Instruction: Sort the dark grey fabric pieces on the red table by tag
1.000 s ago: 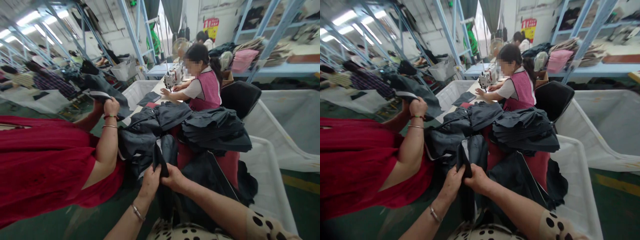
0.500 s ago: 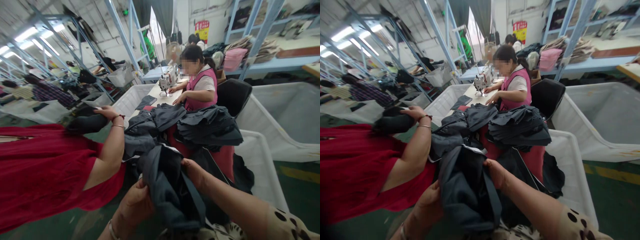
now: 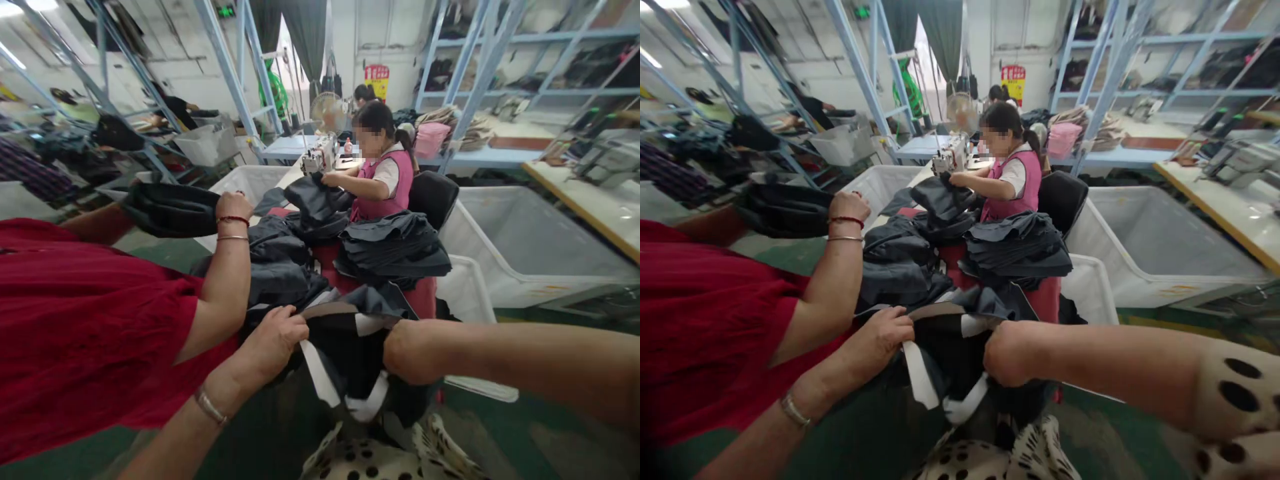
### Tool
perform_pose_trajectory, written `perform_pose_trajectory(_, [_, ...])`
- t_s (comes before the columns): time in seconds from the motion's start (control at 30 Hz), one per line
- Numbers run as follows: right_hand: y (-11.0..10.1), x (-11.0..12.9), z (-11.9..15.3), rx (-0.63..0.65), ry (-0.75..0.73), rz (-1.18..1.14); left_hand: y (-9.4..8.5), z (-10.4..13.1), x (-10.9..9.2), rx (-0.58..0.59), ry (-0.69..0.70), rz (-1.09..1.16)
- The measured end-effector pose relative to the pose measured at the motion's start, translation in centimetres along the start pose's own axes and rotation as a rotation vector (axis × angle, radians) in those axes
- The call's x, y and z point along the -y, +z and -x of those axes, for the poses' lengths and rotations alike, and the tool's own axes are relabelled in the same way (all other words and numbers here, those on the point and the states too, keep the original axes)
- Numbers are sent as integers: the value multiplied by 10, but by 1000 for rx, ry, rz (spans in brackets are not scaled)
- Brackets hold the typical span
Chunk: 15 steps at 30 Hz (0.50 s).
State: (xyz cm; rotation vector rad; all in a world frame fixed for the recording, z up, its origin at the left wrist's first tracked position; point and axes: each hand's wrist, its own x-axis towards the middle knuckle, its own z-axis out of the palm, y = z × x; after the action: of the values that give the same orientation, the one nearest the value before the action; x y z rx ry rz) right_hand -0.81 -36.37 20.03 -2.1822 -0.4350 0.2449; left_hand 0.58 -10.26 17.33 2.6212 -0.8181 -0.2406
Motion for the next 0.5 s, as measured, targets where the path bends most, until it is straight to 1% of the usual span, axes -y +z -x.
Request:
perform_pose_trajectory(0.03, [-19,13,-1,163,-53,1,3,-1,1,-30,24,-45])
perform_pose_trajectory(0.07, [-37,26,-3,329,-112,-9,6,-2,1,-53,55,-26])
perform_pose_trajectory(0.1, [-51,39,-6,493,-177,-24,8,-3,3,-71,86,49])
perform_pose_trajectory(0.13, [-60,49,-10,586,-201,-46,9,-4,4,-84,111,160])
perform_pose_trajectory(0.17, [-62,55,-14,592,-200,-45,9,-6,5,-111,123,278])
perform_pose_trajectory(0.2, [-58,57,-18,548,-183,-9,8,-9,5,-150,118,374])
perform_pose_trajectory(0.27, [-39,53,-25,401,-151,145,5,-19,4,-268,41,508])
perform_pose_trajectory(0.33, [-18,44,-29,312,-199,320,3,-32,1,-368,-61,634])
perform_pose_trajectory(0.37, [-13,40,-31,303,-261,364,2,-38,-2,-369,-79,704])
perform_pose_trajectory(0.4, [-10,36,-33,307,-339,387,2,-44,-4,-325,-67,785])
perform_pose_trajectory(0.43, [-11,33,-36,294,-414,380,3,-49,-6,-241,-29,871])
perform_pose_trajectory(0.47, [-13,29,-38,262,-465,338,6,-52,-7,-152,7,962])
perform_pose_trajectory(0.5, [-16,24,-40,237,-481,275,11,-54,-8,-90,17,1056])
